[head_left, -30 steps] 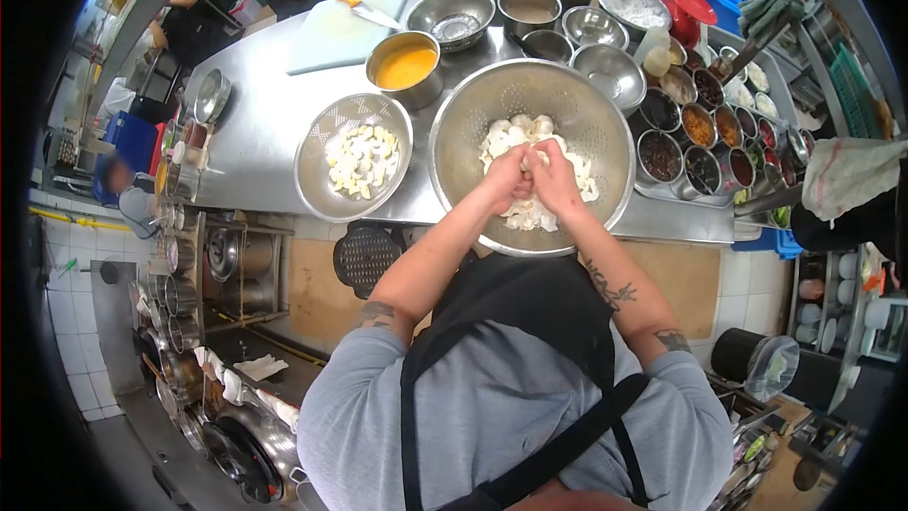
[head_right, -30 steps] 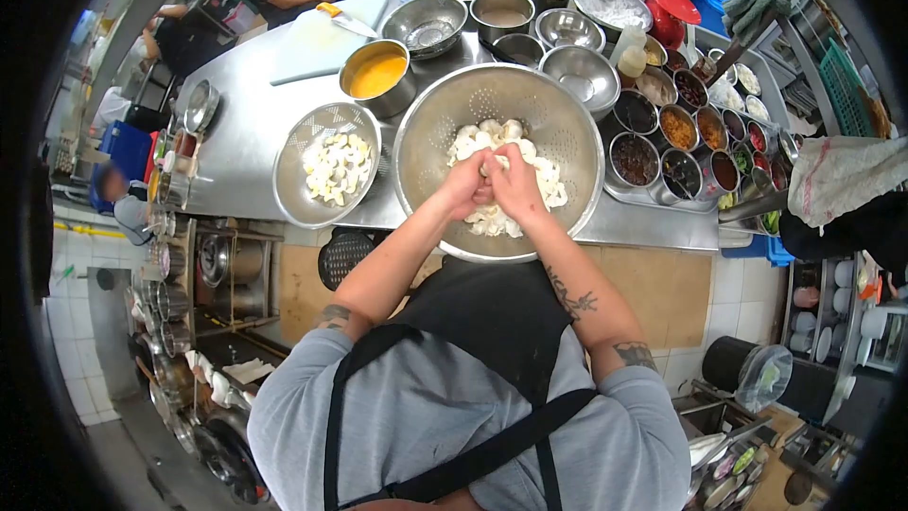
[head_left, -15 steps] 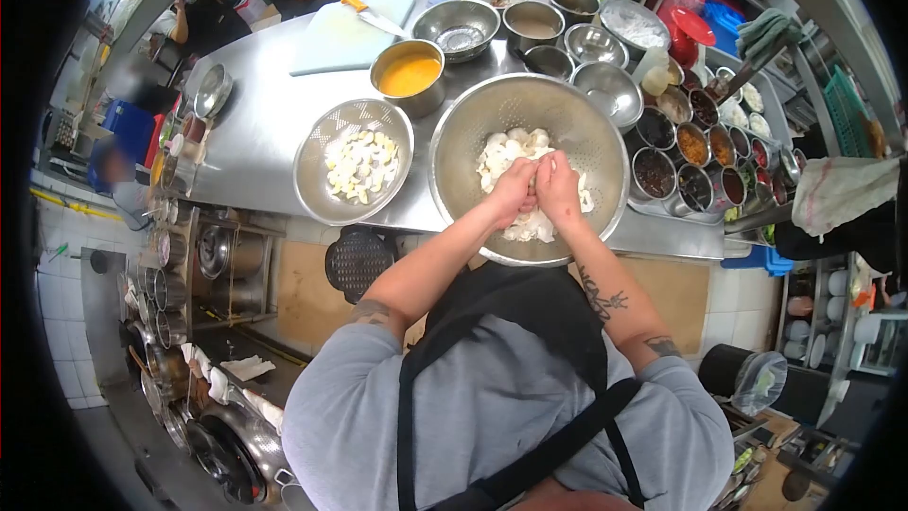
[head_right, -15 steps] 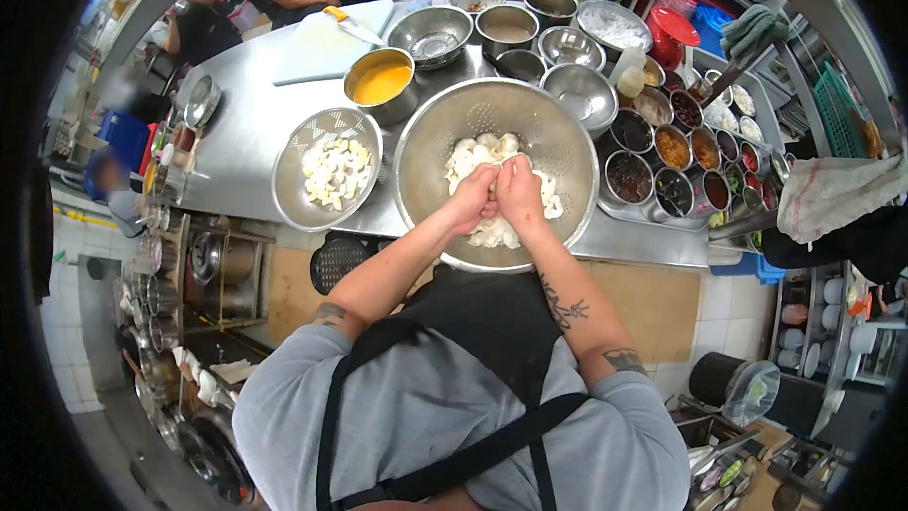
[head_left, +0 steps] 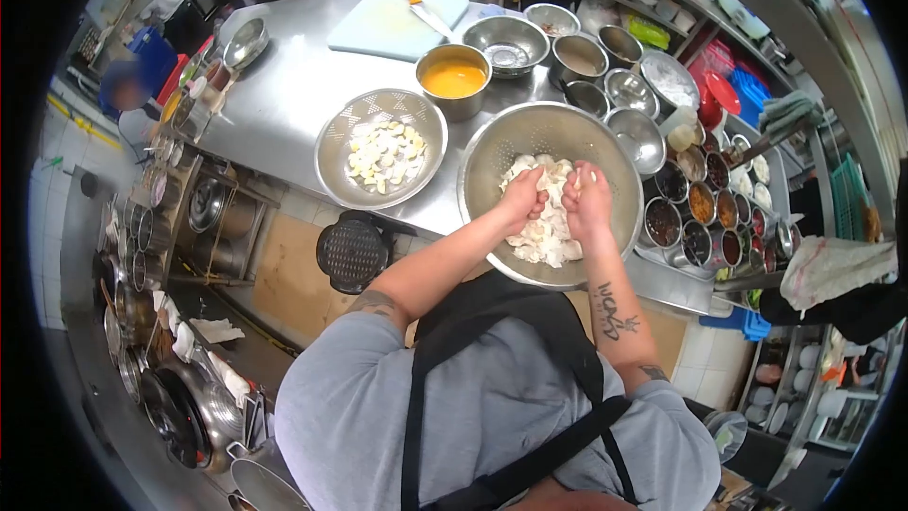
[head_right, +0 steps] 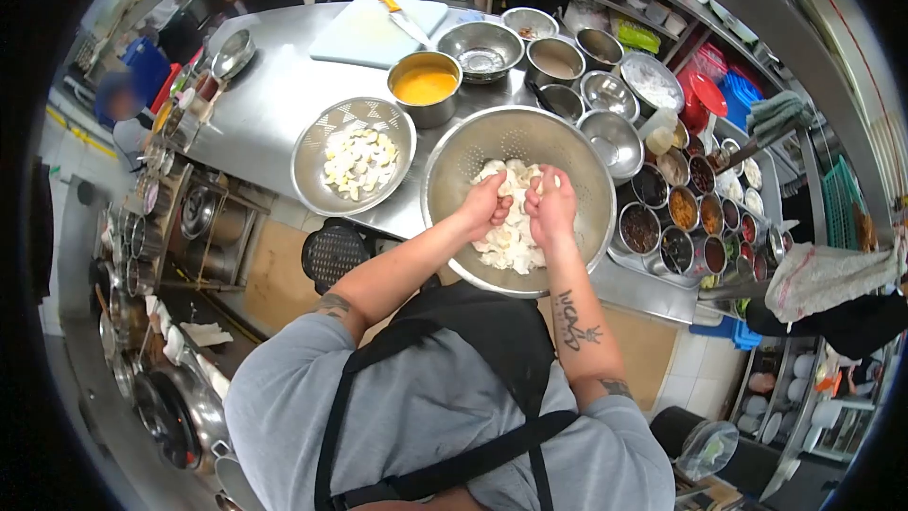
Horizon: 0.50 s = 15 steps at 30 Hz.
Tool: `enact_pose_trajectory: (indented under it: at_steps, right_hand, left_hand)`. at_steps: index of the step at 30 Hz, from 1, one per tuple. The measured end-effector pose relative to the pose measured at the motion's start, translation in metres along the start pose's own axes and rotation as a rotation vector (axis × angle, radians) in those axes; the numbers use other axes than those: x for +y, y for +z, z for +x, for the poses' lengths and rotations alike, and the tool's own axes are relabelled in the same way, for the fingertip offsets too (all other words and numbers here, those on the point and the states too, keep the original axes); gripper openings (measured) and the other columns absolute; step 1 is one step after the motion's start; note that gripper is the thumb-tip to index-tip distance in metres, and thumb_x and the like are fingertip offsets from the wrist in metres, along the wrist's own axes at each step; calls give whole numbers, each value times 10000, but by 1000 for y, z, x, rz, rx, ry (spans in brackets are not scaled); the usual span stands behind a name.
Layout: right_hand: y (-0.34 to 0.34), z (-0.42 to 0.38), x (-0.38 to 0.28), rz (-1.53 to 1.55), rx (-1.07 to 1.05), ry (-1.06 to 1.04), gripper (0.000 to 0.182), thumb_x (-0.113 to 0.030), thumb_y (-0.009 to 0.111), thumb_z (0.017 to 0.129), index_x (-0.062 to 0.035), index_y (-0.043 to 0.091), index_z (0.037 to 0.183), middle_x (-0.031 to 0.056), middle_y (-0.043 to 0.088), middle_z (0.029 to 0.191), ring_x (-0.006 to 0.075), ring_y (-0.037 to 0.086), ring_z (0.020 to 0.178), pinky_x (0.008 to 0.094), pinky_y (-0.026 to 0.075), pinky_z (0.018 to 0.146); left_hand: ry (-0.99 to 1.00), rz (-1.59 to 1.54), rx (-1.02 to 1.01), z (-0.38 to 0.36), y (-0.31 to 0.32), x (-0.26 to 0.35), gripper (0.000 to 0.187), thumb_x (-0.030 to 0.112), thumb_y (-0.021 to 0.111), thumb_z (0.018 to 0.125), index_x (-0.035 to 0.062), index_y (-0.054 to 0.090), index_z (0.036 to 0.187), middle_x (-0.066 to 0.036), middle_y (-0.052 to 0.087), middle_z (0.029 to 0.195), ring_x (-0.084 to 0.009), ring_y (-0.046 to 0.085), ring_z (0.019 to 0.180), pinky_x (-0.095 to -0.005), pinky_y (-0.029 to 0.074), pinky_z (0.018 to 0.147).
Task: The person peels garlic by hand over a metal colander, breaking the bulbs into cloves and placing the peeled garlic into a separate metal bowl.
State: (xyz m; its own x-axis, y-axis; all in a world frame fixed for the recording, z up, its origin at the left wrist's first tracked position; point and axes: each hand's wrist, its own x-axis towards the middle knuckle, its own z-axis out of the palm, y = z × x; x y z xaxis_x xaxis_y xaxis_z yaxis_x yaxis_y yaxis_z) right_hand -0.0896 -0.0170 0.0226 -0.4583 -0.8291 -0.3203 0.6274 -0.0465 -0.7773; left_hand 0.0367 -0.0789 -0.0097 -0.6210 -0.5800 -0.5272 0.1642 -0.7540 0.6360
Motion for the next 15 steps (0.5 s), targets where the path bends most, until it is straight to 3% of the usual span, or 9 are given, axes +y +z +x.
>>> enact_pose_trajectory:
  at_steps: [1, 4, 5, 7, 9, 10, 11, 13, 15]
  right_hand:
    - [10, 1, -8, 82, -78, 43, 225, -254, 467, 1031, -34, 501, 1065, 66, 507, 789, 119, 457, 575, 230, 306, 419]
    - [55, 14, -8, 273, -196, 347, 275, -301, 448, 1024, -30, 493, 1030, 86, 531, 796, 148, 488, 605, 229, 319, 420]
    - [76, 21, 0, 241, -207, 418, 302, -326, 428, 1018, -32, 488, 992, 100, 547, 800, 161, 489, 600, 245, 327, 425]
    - [104, 47, 27, 158, -458, 520, 357, -332, 353, 1045, -2, 484, 1082, 127, 555, 886, 198, 538, 695, 288, 474, 562]
    - [169, 34, 29, 33, -337, 533, 479, -366, 327, 1057, 60, 430, 1249, 208, 582, 1024, 309, 616, 878, 408, 544, 816]
    - [187, 32, 27, 44, -424, 543, 596, -377, 318, 1064, 105, 279, 1413, 300, 526, 1243, 396, 574, 1117, 469, 476, 1004]
    - [189, 37, 30, 6, -446, 515, 604, -362, 327, 1065, 101, 236, 1443, 320, 476, 1312, 395, 544, 1176, 460, 470, 1015]
    - [194, 40, 32, -114, -476, 422, 600, -295, 382, 1053, 96, 201, 1471, 328, 429, 1390, 381, 504, 1254, 439, 463, 1031]
    - [168, 31, 16, -277, -513, 294, 583, -190, 474, 1028, 94, 219, 1468, 302, 434, 1405, 355, 484, 1293, 414, 464, 1043]
  left_hand:
    - [-4, 0, 20, 3, -4, -1, 244, 389, 420, 1031, 169, 487, 1115, 18, 452, 662, -82, 324, 471, -245, 246, 432]
    - [-53, 181, -20, 7, -11, -5, 235, 388, 444, 1002, 163, 500, 1039, 13, 462, 663, -89, 348, 479, -263, 242, 425]
    - [31, 284, -79, 11, -14, -14, 260, 385, 453, 988, 138, 534, 967, 5, 492, 678, -87, 374, 480, -263, 254, 423]
    - [6, 179, -248, 14, -19, -27, 335, 412, 467, 1008, 149, 526, 1207, -62, 584, 990, -162, 548, 811, -321, 430, 667]
    - [8, 183, -370, 35, -27, -34, 360, 406, 489, 1002, 153, 508, 1257, -55, 556, 1111, -181, 508, 947, -343, 409, 772]
    - [9, 185, -431, 39, -28, -33, 377, 404, 500, 999, 154, 499, 1281, -51, 542, 1172, -190, 488, 1015, -354, 398, 824]
    - [-22, 165, -455, 40, -30, -36, 273, 380, 503, 986, 148, 541, 1124, -13, 554, 958, -136, 460, 764, -306, 354, 630]
    - [-18, 160, -411, 27, -27, -28, 219, 347, 520, 967, 136, 581, 972, 19, 571, 750, -85, 437, 517, -259, 323, 444]
    - [58, 173, -258, 18, -17, -21, 206, 327, 548, 954, 125, 575, 983, 8, 579, 762, -90, 447, 526, -260, 353, 461]
